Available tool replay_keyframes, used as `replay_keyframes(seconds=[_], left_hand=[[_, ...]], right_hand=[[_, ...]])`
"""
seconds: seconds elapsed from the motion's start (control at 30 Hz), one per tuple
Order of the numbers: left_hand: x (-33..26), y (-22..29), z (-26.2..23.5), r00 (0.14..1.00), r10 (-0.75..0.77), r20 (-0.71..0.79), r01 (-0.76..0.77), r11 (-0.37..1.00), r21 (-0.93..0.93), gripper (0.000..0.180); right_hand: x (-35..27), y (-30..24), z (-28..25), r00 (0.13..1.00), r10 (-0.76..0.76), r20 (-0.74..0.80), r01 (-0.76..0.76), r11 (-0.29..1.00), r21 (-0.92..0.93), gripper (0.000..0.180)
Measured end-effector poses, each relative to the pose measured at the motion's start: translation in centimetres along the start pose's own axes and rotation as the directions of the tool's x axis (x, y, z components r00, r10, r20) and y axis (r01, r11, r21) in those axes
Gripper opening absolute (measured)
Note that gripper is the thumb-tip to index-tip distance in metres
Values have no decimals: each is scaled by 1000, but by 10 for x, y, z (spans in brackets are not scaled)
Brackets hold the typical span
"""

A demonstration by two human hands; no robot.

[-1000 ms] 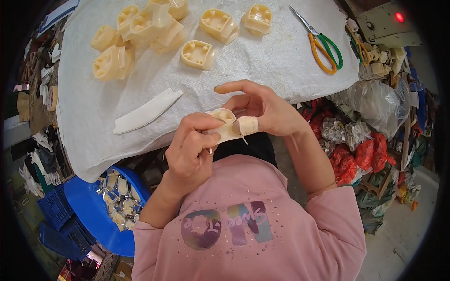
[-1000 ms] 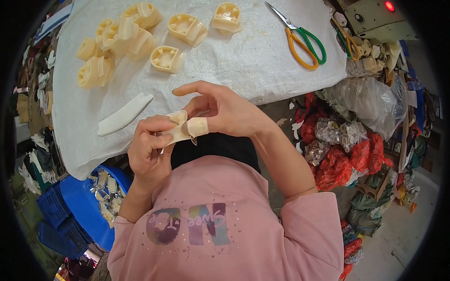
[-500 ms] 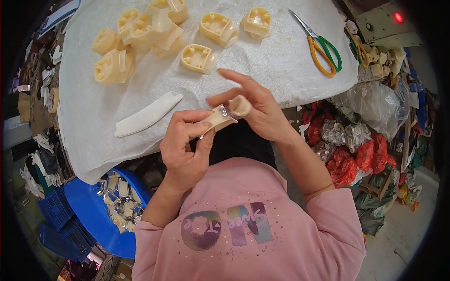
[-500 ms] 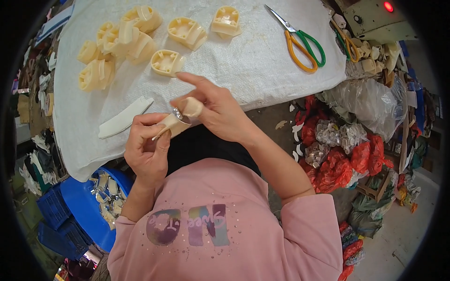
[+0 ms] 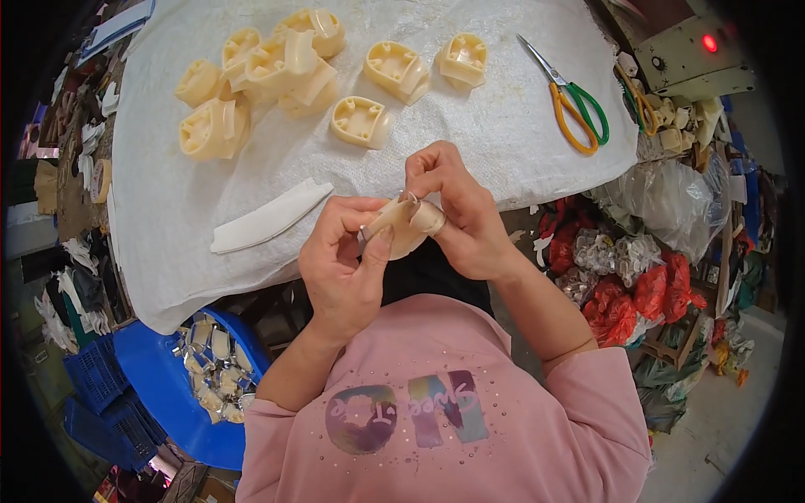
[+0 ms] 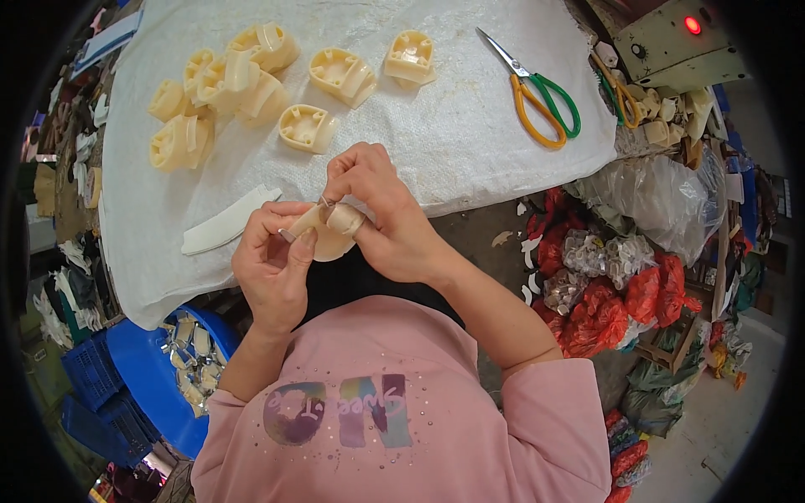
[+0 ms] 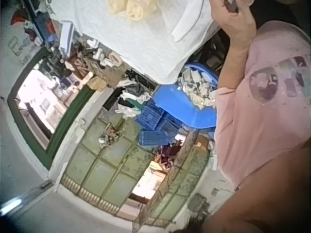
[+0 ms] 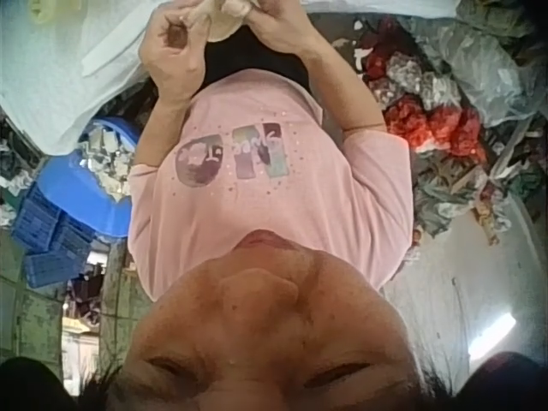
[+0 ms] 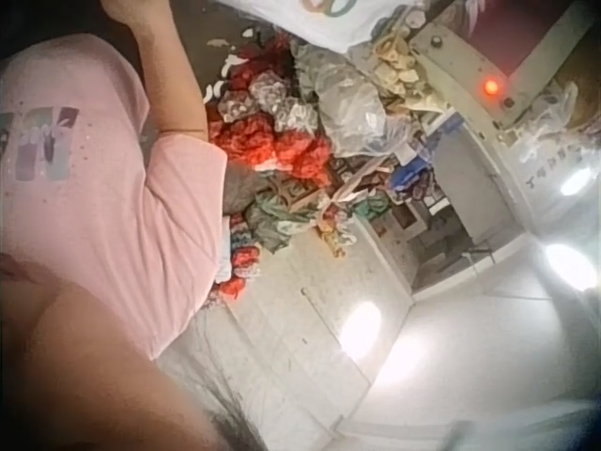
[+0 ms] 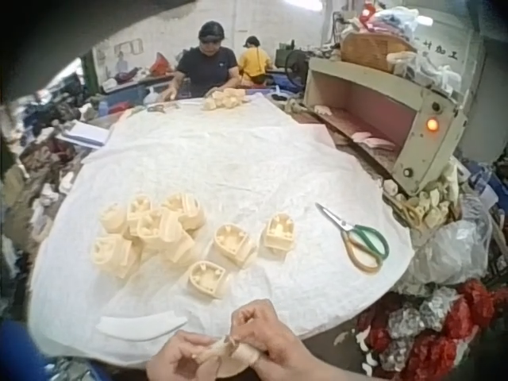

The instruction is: Trimming excess material from plastic shoe components using scissors and matching parts.

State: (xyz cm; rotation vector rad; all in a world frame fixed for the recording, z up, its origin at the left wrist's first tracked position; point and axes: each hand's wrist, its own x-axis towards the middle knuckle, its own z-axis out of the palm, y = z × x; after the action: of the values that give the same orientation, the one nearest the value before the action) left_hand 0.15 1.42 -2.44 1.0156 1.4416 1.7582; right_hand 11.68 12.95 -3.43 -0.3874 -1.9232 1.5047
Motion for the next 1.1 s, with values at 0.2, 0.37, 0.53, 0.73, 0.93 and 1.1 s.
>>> replay_keyframes(seconds=[0.2,0.37,0.53,0.73,0.93,1.1], left_hand=[[3,4,-2,998,-48,33,49,998,-42,11],[3,3,0,992,-88,91,91,995,-33,12],[0,3,2,965,-232,125,254,944,-212,12],[2,-3,-6,960,-273,61,279,927,-249,11],[2,2,2,943,-298,147,324,923,-209,16],[4,0,-2,983,-160,89,162,987,-12,13]], right_hand=[[5,-8,-10,998,30,58,-28,999,-25,8],[2,-12,-7,996,-31,84,59,932,-357,5],[-5,-2,-7,993,116,19,-112,981,-161,11],[0,-3,-14,954,299,-6,-290,930,224,21],[3,-11,-11,997,37,62,-16,952,-307,11],[-8,-2,-7,987,162,-4,-162,985,-61,13]])
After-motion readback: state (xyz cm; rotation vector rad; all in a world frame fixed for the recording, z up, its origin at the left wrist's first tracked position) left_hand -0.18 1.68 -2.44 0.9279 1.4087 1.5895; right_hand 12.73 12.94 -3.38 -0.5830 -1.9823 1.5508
